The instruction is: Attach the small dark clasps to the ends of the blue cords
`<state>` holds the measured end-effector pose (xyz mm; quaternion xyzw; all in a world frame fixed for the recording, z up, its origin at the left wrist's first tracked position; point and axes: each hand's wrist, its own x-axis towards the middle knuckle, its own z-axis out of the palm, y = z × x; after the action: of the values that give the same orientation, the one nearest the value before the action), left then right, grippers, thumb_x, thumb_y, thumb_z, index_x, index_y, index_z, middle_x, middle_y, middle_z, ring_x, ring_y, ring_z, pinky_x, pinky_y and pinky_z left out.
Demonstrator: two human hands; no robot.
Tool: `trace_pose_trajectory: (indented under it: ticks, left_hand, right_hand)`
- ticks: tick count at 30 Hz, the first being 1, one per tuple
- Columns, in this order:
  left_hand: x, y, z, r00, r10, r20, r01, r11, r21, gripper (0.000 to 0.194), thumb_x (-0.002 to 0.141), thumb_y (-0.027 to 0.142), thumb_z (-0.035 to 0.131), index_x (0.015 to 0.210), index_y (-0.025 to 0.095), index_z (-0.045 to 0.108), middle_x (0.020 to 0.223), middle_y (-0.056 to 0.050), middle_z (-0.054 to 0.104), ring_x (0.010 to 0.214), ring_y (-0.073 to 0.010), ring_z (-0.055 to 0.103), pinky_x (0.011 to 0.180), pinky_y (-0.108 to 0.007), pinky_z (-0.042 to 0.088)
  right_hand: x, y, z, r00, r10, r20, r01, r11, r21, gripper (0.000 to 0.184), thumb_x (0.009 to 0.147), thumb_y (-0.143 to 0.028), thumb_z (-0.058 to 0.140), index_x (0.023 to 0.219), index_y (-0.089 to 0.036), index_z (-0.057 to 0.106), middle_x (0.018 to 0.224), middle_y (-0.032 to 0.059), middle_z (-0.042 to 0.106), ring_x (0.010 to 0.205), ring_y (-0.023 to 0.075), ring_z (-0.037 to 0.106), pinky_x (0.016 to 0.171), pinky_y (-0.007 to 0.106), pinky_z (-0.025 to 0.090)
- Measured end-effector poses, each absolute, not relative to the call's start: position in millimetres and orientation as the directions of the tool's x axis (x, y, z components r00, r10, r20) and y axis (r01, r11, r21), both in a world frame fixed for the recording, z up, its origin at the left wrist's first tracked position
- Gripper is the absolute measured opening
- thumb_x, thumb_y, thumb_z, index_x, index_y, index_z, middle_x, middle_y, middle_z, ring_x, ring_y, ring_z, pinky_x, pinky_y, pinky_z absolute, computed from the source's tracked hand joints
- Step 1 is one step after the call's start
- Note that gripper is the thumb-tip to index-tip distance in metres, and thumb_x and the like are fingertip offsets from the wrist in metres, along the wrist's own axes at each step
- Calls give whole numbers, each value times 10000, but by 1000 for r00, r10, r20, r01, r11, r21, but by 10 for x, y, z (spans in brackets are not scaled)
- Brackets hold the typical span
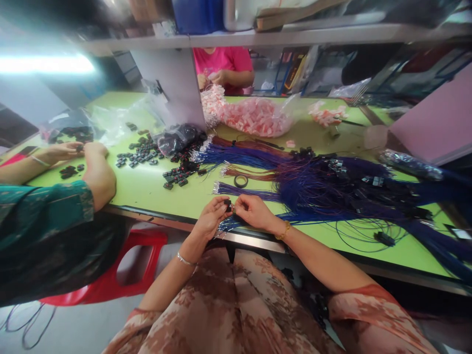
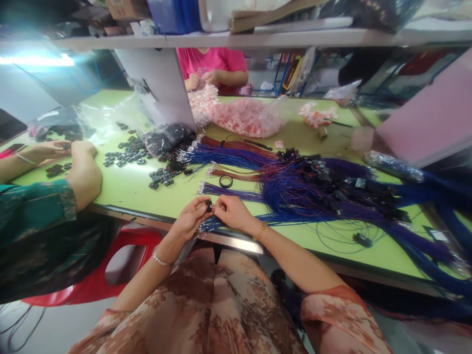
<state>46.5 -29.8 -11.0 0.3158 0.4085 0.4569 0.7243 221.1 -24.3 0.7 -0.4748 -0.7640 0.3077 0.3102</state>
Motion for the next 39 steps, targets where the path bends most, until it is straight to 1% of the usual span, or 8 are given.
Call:
trace_pose_trajectory:
  ticks: [6,11,14,21,29,33,36,39]
  left_hand:
    - [481,-318,-149,206,928,-312,-367,369,854,365,622,239,812,915,151,614,754,2,650,627,-68,614,658,-196,519]
    - [493,-316,-177,154,930,-335,-351,368,861,345,608,240,817,854,143,596,699,1,653,572,-77,608,608,-211,516]
    - [493,-300,-185,187,915,-359,-363,403,840,331,613,235,813,837,138,589,708,-5,658,589,-82,620,632,-226,528]
    - [499,-303,-211,159,925,-344,-381,379,843,378,583,266,833,840,145,583,684,6,657,550,-76,612,598,-213,521]
    - [539,-360,-200,89,946,-313,-369,323,871,405,549,273,844,840,144,594,697,6,638,590,-86,603,648,-247,519]
    - [533,-381,-165,88,948,-306,-299,318,900,383,559,264,830,836,150,591,703,4,623,606,-96,600,656,-265,519]
    - [532,-370,-124,80,960,-267,-244,278,929,374,562,246,819,847,151,597,693,21,579,607,-89,583,647,-263,521]
    - [552,-355,-112,83,970,-230,-212,242,947,370,578,247,804,869,152,596,705,24,560,622,-87,575,654,-268,525]
  right_hand:
    - [2198,-281,16,-452,847,279,631,525,-571,99,822,-216,486,752,-167,536,688,23,563,635,128,461,610,245,312]
    - [2211,-271,-71,-569,766,301,650,642,-406,167,879,-227,415,799,-161,546,735,66,565,667,163,456,643,283,324]
    - [2208,-259,-90,-572,754,323,632,656,-413,161,881,-219,414,808,-163,547,738,64,559,676,165,460,654,284,333]
    - [2217,-245,-26,-504,819,274,568,553,-609,104,854,-188,467,798,-165,552,725,29,578,651,128,476,625,236,341]
    - [2165,-301,-36,-461,856,235,600,496,-628,99,810,-185,495,741,-160,563,650,18,578,597,121,464,586,233,314]
    - [2197,-236,33,-501,847,180,607,492,-624,156,847,-191,475,773,-148,605,681,24,611,594,116,476,593,236,320]
    - [2238,-35,131,-444,880,169,700,459,-547,229,904,-222,433,846,-143,640,814,64,649,729,144,544,677,248,359]
    - [2197,197,174,-378,919,112,853,393,-343,243,918,-269,443,945,-150,653,973,108,639,875,190,566,732,271,377]
